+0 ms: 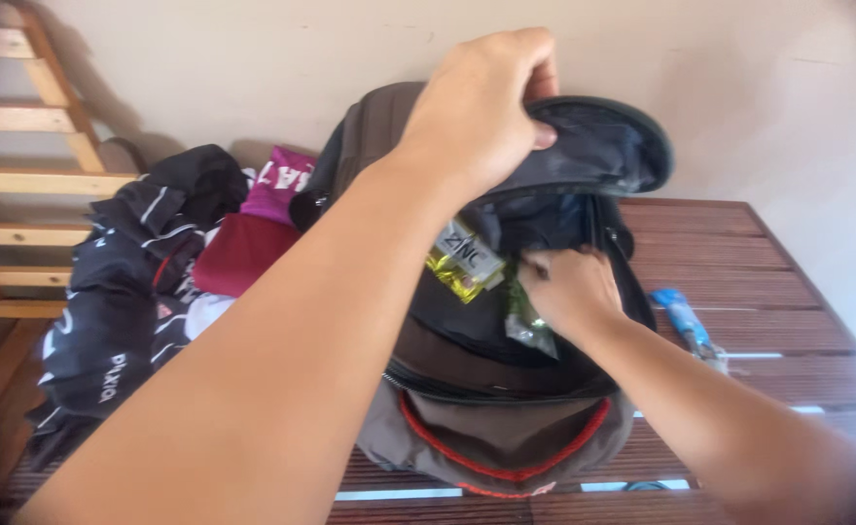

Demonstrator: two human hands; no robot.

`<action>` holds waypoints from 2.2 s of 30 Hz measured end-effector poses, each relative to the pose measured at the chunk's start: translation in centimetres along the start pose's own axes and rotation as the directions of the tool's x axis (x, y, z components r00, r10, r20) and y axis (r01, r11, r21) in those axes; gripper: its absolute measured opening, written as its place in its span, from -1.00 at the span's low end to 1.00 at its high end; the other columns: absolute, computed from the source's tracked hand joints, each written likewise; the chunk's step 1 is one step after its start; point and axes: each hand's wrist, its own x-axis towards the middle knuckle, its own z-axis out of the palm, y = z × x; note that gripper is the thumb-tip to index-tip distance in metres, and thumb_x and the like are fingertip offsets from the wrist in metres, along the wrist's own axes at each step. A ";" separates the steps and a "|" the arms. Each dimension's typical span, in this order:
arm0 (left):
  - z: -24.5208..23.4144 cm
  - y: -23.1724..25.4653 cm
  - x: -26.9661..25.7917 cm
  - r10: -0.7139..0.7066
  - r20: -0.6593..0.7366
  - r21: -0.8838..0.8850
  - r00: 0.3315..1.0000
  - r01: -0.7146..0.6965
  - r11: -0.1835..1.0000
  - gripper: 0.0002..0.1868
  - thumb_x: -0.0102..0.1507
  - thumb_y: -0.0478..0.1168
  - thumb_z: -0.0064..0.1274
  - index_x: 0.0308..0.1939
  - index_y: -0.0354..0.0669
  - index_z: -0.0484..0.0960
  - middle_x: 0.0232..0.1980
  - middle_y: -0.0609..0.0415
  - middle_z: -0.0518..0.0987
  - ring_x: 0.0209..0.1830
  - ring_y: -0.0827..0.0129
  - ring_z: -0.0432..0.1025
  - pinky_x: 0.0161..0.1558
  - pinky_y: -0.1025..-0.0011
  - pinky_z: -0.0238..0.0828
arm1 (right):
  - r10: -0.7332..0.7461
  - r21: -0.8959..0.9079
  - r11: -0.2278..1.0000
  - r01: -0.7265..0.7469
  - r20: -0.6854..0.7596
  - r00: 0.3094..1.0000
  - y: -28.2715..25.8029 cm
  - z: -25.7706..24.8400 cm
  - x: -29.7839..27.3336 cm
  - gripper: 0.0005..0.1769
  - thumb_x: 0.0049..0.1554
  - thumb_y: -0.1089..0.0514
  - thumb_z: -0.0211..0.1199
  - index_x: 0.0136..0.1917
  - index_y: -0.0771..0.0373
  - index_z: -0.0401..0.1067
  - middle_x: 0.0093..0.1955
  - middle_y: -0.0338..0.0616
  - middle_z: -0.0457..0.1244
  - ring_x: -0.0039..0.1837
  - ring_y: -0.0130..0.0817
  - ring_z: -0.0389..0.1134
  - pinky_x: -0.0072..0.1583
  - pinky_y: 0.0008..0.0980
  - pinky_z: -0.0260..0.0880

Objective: The person folds a red t-shirt and places it into a brown backpack. They then add several small packets and a folded maroon cloth into the backpack's compartments.

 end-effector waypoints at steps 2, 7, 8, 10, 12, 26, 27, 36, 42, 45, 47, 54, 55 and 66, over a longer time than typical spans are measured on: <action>0.0 0.1 -0.3 0.004 0.007 0.002 1.000 -0.004 1.000 -0.68 -0.03 -0.34 0.41 -0.33 -0.20 0.56 -0.30 -0.01 0.66 -0.23 0.14 0.58 -0.21 0.23 0.48 | -0.015 -0.062 0.998 0.027 0.188 0.982 0.7 -1.1 -1.9 -0.45 0.22 -0.18 0.06 0.43 -0.12 0.43 0.43 -0.15 0.32 0.46 -0.21 0.29 0.63 0.14 -0.18; 0.3 0.9 -0.1 -0.106 0.059 0.006 0.993 0.106 0.994 -0.70 -0.02 -0.34 0.38 -0.33 -0.18 0.55 -0.29 0.01 0.67 -0.23 0.15 0.60 -0.21 0.22 0.49 | -0.013 -0.164 0.982 0.090 0.420 0.907 -0.4 -1.5 -4.9 -0.09 0.27 -0.34 -0.14 0.69 -0.03 -0.41 0.75 -0.22 -0.37 0.72 -0.24 -0.28 0.54 0.21 -0.32; 0.3 1.1 -0.1 -0.098 0.055 0.020 0.994 0.097 0.995 -0.70 -0.02 -0.34 0.39 -0.33 -0.18 0.56 -0.29 0.00 0.67 -0.22 0.14 0.59 -0.19 0.22 0.49 | 0.062 -0.228 0.972 0.057 0.484 0.873 -0.7 -1.4 -4.8 -0.12 0.32 -0.35 -0.23 0.69 -0.02 -0.50 0.77 -0.23 -0.42 0.73 -0.26 -0.29 0.59 0.18 -0.30; 0.1 1.5 0.0 -0.116 0.061 0.043 0.991 0.114 0.993 -0.69 -0.02 -0.32 0.40 -0.32 -0.16 0.56 -0.27 0.01 0.68 -0.19 0.13 0.58 -0.17 0.21 0.48 | -0.071 -0.166 0.974 0.154 0.421 0.904 -1.5 -0.8 -4.4 -0.13 0.33 -0.28 -0.25 0.64 0.18 -0.50 0.73 -0.05 -0.43 0.71 -0.18 -0.39 0.55 0.20 -0.39; 0.1 2.1 -0.1 -0.168 0.088 0.060 0.982 0.164 0.985 -0.70 -0.01 -0.30 0.39 -0.32 -0.15 0.56 -0.25 0.02 0.68 -0.16 0.14 0.58 -0.15 0.20 0.48 | -0.176 -0.179 0.951 0.252 0.357 0.917 -1.6 0.1 -3.9 -0.16 0.34 -0.19 -0.24 0.61 0.34 -0.47 0.69 0.10 -0.40 0.70 -0.09 -0.40 0.53 0.21 -0.42; -0.8 3.5 -0.8 -0.174 0.067 0.072 0.983 0.169 0.983 -0.74 0.05 -0.29 0.35 -0.29 -0.13 0.56 -0.20 0.02 0.69 -0.09 0.12 0.57 -0.09 0.17 0.47 | 0.014 -0.384 0.922 0.056 0.178 0.984 -3.1 0.9 1.0 -0.35 0.16 0.19 0.13 0.50 0.23 0.15 0.47 -0.11 0.14 0.46 -0.14 0.06 0.29 -0.13 0.12; -1.0 3.5 -0.7 -0.188 0.072 0.076 0.980 0.182 0.980 -0.75 0.07 -0.28 0.34 -0.29 -0.12 0.56 -0.21 0.02 0.69 -0.09 0.13 0.57 -0.09 0.17 0.47 | 0.011 -0.335 0.941 0.050 0.178 0.984 -3.2 0.8 0.9 -0.40 0.19 0.16 0.10 0.49 0.20 0.17 0.48 -0.13 0.14 0.47 -0.14 0.05 0.32 -0.08 0.11; -0.9 1.9 -0.7 -0.189 0.044 0.012 0.981 0.189 0.982 -0.70 -0.01 -0.32 0.38 -0.31 -0.19 0.55 -0.26 0.02 0.69 -0.17 0.17 0.59 -0.16 0.21 0.48 | -0.487 0.178 0.848 0.499 -0.108 0.867 4.7 -0.4 -3.0 -0.17 0.11 -0.09 0.35 0.54 0.22 0.17 0.56 0.19 0.00 0.37 0.13 0.21 0.33 -0.15 0.22; -1.4 1.4 2.0 -0.056 -0.064 0.039 0.996 0.058 0.998 -0.70 -0.04 -0.34 0.42 -0.37 -0.20 0.58 -0.31 -0.02 0.67 -0.25 0.18 0.60 -0.19 0.24 0.50 | -0.202 -0.370 0.887 0.276 0.226 0.953 3.7 1.3 -2.1 -0.45 0.23 0.06 0.18 0.48 0.05 0.30 0.34 0.03 0.24 0.33 -0.12 0.31 0.32 -0.25 0.34; -1.5 1.5 3.4 -0.003 -0.095 0.057 0.995 0.009 0.998 -0.69 -0.06 -0.34 0.43 -0.38 -0.20 0.57 -0.32 -0.01 0.66 -0.26 0.18 0.59 -0.21 0.25 0.50 | -0.352 -0.510 0.781 0.361 0.120 0.928 2.2 2.5 -0.2 -0.47 0.21 0.18 0.12 0.45 0.24 0.24 0.32 0.06 0.26 0.25 -0.13 0.38 0.22 -0.21 0.40; -1.5 1.5 3.8 -0.012 -0.081 0.050 0.997 0.016 0.999 -0.70 -0.06 -0.35 0.42 -0.38 -0.20 0.57 -0.32 0.02 0.67 -0.26 0.21 0.60 -0.22 0.26 0.51 | -0.425 -0.559 0.744 0.365 0.025 0.905 2.0 2.9 0.7 -0.74 0.17 0.21 0.11 0.13 0.13 0.46 0.58 0.04 0.14 0.23 -0.17 0.41 0.16 -0.24 0.46; -1.8 1.4 3.1 0.005 -0.089 0.040 0.996 -0.001 0.999 -0.69 -0.07 -0.34 0.43 -0.37 -0.20 0.58 -0.32 0.01 0.67 -0.26 0.21 0.60 -0.21 0.25 0.51 | -0.336 -0.312 0.900 0.304 -0.052 0.940 1.6 1.3 1.3 -0.53 0.15 0.34 0.05 0.33 0.23 0.37 0.41 0.01 0.21 0.07 -0.05 0.45 0.06 -0.17 0.49; -1.8 1.3 3.0 0.013 -0.091 0.056 0.996 -0.008 0.998 -0.68 -0.06 -0.33 0.44 -0.37 -0.20 0.59 -0.31 0.01 0.67 -0.26 0.21 0.60 -0.21 0.25 0.51 | -0.311 -0.282 0.914 0.292 -0.025 0.950 1.9 1.0 0.5 -0.53 0.17 0.32 0.07 0.35 0.19 0.38 0.35 -0.01 0.25 0.09 -0.05 0.45 0.09 -0.17 0.48; -2.0 1.8 3.1 -0.089 -0.064 0.062 0.994 0.093 0.994 -0.69 -0.07 -0.32 0.44 -0.38 -0.18 0.60 -0.32 0.02 0.68 -0.26 0.21 0.60 -0.21 0.26 0.50 | -0.072 0.166 0.984 0.071 0.004 0.997 2.3 -1.3 2.8 -0.79 0.01 0.22 0.36 -0.03 0.17 0.62 0.05 -0.01 0.42 0.13 -0.10 0.47 0.18 -0.20 0.45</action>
